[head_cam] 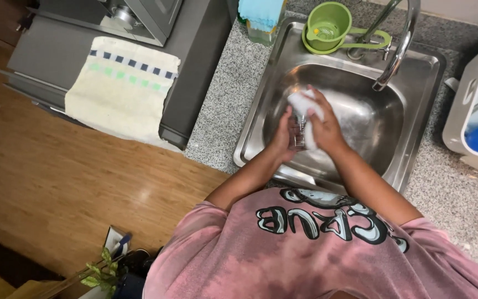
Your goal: The person dries several clear glasses with a white cloth. They pick up each glass from a dish rack, wipe it thoroughly, and place it back in the rack.
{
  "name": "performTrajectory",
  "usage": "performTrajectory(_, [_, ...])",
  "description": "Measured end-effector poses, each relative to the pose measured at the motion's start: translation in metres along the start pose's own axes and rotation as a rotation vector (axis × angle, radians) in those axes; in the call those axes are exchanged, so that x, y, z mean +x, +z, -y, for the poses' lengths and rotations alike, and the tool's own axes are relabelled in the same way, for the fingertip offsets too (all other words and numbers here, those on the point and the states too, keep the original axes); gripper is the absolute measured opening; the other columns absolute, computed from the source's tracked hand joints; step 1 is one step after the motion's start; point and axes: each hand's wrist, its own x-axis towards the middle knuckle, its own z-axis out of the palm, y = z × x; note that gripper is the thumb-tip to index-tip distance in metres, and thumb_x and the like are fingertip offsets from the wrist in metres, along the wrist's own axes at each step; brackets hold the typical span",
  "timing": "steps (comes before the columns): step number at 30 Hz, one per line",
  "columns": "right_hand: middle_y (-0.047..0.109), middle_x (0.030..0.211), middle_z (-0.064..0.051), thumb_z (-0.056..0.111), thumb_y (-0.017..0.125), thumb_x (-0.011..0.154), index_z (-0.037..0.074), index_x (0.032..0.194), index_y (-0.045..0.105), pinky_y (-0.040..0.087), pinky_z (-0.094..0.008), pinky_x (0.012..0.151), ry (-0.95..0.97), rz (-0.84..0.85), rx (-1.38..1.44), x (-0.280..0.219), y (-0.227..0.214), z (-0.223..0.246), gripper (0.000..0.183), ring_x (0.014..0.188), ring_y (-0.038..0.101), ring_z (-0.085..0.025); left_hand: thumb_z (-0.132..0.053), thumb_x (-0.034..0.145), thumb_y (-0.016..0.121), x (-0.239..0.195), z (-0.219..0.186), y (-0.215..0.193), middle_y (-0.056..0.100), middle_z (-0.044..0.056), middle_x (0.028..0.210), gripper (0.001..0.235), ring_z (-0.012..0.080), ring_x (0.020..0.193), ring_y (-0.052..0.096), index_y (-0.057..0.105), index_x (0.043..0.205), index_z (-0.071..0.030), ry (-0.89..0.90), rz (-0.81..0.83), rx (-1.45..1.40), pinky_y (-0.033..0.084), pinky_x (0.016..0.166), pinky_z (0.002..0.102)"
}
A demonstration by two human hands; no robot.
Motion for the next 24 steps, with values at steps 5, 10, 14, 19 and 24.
performTrajectory(5, [0.068, 0.130, -0.016, 0.033, 0.056, 0.109, 0.011, 0.136, 0.065, 0.038, -0.048, 0.116, 0.648, -0.270, 0.186, -0.018, -0.001, -0.011, 0.036, 0.127, 0.061, -0.028, -0.089, 0.079, 0.060, -0.028, -0.012, 0.017, 0.071, 0.018, 0.113, 0.096, 0.0404, 0.096, 0.071, 0.061, 0.128, -0.007, -0.236, 0.172, -0.080, 0.060, 0.082, 0.064])
performTrajectory(10, [0.071, 0.097, -0.010, 0.028, 0.065, 0.107, 0.010, 0.116, 0.074, 0.049, -0.044, 0.095, 0.561, -0.337, 0.108, -0.035, -0.008, -0.029, 0.022, 0.094, 0.064, -0.020, -0.088, 0.083, 0.057, -0.025, -0.001, 0.019, 0.071, 0.019, 0.107, 0.094, 0.0392, 0.088, 0.073, 0.060, 0.127, -0.006, -0.241, 0.172, -0.026, 0.063, 0.073, 0.060])
performTrajectory(14, [0.069, 0.079, -0.003, 0.023, 0.074, 0.104, 0.016, 0.106, 0.080, 0.052, -0.033, 0.076, 0.425, -0.341, -0.051, -0.042, -0.022, -0.046, 0.009, 0.078, 0.064, -0.013, -0.069, 0.091, 0.061, -0.018, -0.006, 0.022, 0.068, 0.009, 0.097, 0.062, 0.0288, 0.076, 0.071, 0.059, 0.124, -0.016, -0.055, 0.064, 0.255, 0.063, 0.058, 0.045])
performTrajectory(19, [0.070, 0.077, -0.002, 0.034, 0.078, 0.101, 0.024, 0.104, 0.081, 0.054, -0.033, 0.072, 0.351, -0.256, -0.212, -0.046, -0.032, -0.029, 0.011, 0.076, 0.070, -0.020, -0.018, 0.076, 0.077, -0.025, 0.011, 0.018, 0.064, 0.006, 0.108, 0.064, 0.0247, 0.088, 0.067, 0.051, 0.135, -0.015, 0.049, 0.226, 0.599, 0.060, 0.066, 0.040])
performTrajectory(24, [0.072, 0.112, -0.021, 0.019, 0.068, 0.104, 0.005, 0.127, 0.072, 0.051, -0.052, 0.091, 0.090, -0.227, -0.209, -0.024, -0.033, 0.029, 0.027, 0.106, 0.067, -0.045, -0.010, 0.077, 0.072, -0.031, 0.008, 0.030, 0.053, 0.013, 0.120, 0.077, 0.0296, 0.096, 0.060, 0.037, 0.146, -0.011, 0.011, 0.261, 0.432, 0.058, 0.074, 0.047])
